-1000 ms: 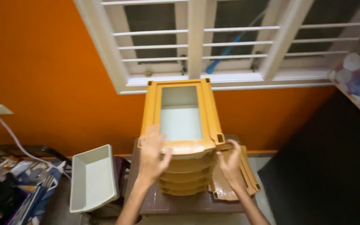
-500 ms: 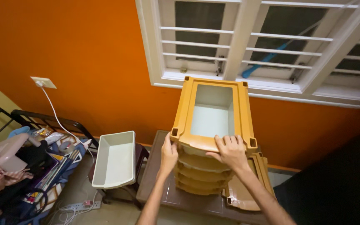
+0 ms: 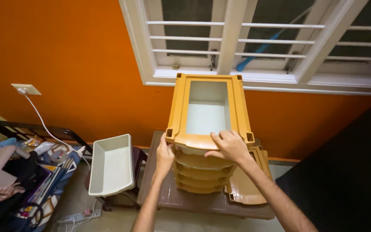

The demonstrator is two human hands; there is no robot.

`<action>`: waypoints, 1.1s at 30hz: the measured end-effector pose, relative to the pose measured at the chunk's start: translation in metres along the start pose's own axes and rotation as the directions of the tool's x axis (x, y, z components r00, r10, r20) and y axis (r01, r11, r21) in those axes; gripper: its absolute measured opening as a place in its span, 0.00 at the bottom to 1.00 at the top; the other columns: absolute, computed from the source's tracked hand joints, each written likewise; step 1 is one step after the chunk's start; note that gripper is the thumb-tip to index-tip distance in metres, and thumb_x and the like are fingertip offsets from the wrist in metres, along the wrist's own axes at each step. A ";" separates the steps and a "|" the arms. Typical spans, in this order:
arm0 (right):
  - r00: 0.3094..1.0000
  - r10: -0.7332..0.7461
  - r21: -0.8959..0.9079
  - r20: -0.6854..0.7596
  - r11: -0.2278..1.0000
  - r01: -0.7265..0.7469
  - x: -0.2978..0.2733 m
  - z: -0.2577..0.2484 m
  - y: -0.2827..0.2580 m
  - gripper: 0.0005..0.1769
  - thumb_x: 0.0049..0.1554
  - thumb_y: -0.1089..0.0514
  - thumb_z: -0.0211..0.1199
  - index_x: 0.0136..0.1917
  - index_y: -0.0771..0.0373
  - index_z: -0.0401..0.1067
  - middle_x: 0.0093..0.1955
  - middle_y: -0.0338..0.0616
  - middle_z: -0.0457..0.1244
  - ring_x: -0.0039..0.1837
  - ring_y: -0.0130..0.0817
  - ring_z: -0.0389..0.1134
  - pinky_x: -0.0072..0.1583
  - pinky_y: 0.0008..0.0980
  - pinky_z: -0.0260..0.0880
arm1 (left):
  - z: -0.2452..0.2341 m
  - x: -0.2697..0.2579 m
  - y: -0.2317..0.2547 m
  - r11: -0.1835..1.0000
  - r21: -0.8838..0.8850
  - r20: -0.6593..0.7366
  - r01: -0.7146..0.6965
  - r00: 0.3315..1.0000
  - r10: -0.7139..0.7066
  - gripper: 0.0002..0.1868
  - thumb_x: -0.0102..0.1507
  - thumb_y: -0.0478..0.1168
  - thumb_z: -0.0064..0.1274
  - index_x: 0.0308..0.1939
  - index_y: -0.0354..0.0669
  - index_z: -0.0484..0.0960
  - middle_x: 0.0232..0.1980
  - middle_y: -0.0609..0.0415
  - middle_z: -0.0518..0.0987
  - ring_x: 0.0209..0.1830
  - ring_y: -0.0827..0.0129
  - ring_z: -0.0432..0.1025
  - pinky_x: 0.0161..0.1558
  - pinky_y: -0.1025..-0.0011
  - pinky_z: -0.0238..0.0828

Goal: The person assembles modular storage bins by snapping yellow plastic corner pieces onto white rectangular containers. They repeatedly attach and detach the corner connectors, stacking the bins and organizing the loose corner pieces on a nearby surface.

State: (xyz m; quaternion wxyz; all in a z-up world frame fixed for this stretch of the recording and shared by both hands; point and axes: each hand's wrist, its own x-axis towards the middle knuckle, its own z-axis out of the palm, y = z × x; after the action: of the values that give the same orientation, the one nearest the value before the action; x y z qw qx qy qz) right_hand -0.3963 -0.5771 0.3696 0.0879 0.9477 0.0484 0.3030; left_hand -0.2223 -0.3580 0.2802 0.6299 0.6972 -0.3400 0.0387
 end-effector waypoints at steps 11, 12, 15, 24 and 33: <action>0.997 -0.005 0.085 0.077 0.996 -0.002 0.006 -0.004 0.007 0.48 0.44 0.20 0.63 0.57 0.64 0.75 0.34 0.46 0.62 0.36 0.41 0.65 0.44 0.39 0.67 | -0.004 0.001 -0.008 0.999 0.046 0.035 0.003 0.999 -0.005 0.34 0.61 0.19 0.34 0.72 0.35 0.61 0.58 0.32 0.78 0.56 0.47 0.78 0.55 0.63 0.80; 0.998 -0.014 0.089 0.063 0.996 0.009 0.007 -0.004 0.010 0.47 0.45 0.20 0.63 0.57 0.63 0.75 0.35 0.46 0.62 0.37 0.41 0.65 0.45 0.40 0.67 | -0.003 0.001 -0.010 0.998 0.053 0.049 0.025 0.998 -0.027 0.34 0.61 0.19 0.35 0.72 0.36 0.60 0.58 0.32 0.78 0.55 0.47 0.78 0.54 0.63 0.80; 0.999 -0.015 0.101 0.042 0.995 0.011 0.006 -0.006 0.010 0.45 0.47 0.21 0.63 0.58 0.62 0.75 0.35 0.46 0.62 0.38 0.43 0.65 0.45 0.40 0.67 | -0.001 0.003 -0.014 0.997 0.071 0.020 -0.014 1.000 0.012 0.33 0.61 0.20 0.36 0.72 0.36 0.61 0.57 0.32 0.78 0.55 0.47 0.79 0.54 0.63 0.81; 0.998 -0.004 0.096 0.058 0.995 -0.001 0.011 -0.010 0.019 0.45 0.46 0.21 0.63 0.58 0.61 0.76 0.35 0.46 0.61 0.38 0.43 0.65 0.45 0.40 0.67 | 0.001 0.003 -0.020 0.998 0.033 0.020 -0.061 0.998 0.060 0.36 0.58 0.18 0.32 0.72 0.35 0.61 0.60 0.30 0.76 0.56 0.45 0.78 0.54 0.63 0.81; 1.000 0.011 0.087 0.024 0.996 -0.013 0.012 -0.012 0.016 0.45 0.46 0.21 0.64 0.57 0.61 0.76 0.34 0.45 0.60 0.37 0.42 0.64 0.43 0.39 0.66 | 0.003 0.000 -0.019 0.999 0.033 0.024 -0.014 1.000 0.013 0.35 0.58 0.18 0.33 0.72 0.33 0.60 0.61 0.30 0.75 0.54 0.46 0.79 0.53 0.63 0.80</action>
State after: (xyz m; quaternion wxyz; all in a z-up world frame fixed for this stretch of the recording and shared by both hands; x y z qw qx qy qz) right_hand -0.3928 -0.5899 0.3889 0.0453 0.9543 0.0549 0.2901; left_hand -0.2132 -0.3615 0.2636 0.6137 0.7058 -0.3515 0.0406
